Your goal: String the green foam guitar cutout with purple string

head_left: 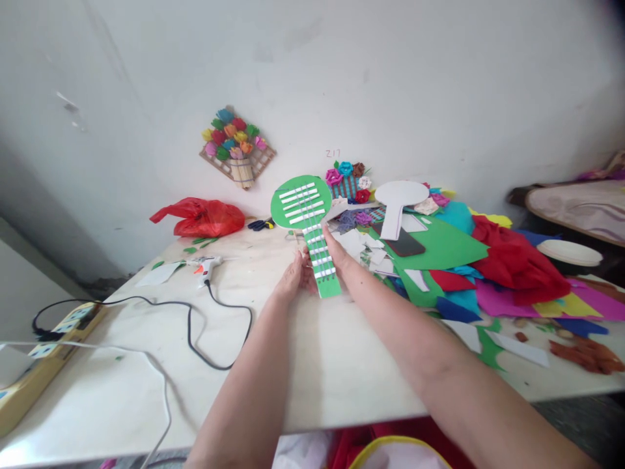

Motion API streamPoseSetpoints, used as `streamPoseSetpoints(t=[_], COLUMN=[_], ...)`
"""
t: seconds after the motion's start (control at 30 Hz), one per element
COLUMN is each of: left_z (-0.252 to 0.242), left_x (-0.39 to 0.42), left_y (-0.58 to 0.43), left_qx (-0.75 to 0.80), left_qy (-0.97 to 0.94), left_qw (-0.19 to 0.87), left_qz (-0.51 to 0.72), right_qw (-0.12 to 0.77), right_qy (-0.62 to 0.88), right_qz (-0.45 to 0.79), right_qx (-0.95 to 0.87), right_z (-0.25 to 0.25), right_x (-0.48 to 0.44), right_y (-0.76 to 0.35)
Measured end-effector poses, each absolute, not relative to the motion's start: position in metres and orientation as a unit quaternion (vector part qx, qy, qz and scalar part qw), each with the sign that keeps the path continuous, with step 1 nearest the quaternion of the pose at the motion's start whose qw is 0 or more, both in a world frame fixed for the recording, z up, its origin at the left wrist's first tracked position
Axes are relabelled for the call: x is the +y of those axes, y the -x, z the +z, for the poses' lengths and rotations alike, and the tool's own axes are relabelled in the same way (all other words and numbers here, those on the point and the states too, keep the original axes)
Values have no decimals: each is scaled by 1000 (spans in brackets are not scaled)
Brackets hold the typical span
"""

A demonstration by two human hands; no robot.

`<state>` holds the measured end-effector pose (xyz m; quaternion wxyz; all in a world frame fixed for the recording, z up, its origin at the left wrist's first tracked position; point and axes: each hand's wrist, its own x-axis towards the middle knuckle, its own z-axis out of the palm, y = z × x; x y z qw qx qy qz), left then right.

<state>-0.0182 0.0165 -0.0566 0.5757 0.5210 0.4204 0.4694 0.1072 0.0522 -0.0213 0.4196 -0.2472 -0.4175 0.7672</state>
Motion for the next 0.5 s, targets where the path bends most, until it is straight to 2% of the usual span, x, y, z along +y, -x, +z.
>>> streamPoseSetpoints(t=[0.1, 0.37, 0.5], left_z=[-58, -63, -63], left_x=[21, 40, 50], left_y=[30, 67, 84], left_qx=[429, 438, 448], left_qy=[-502, -312, -181], left_qw=[549, 333, 299], left_qz=[511, 775, 823], right_qw=[415, 331, 282], right_qy=[259, 237, 221], right_qz=[746, 740, 730], right_qx=[-451, -535, -583], right_z=[-15, -6, -10], right_x=[56, 58, 53], right_y=[-119, -142, -138])
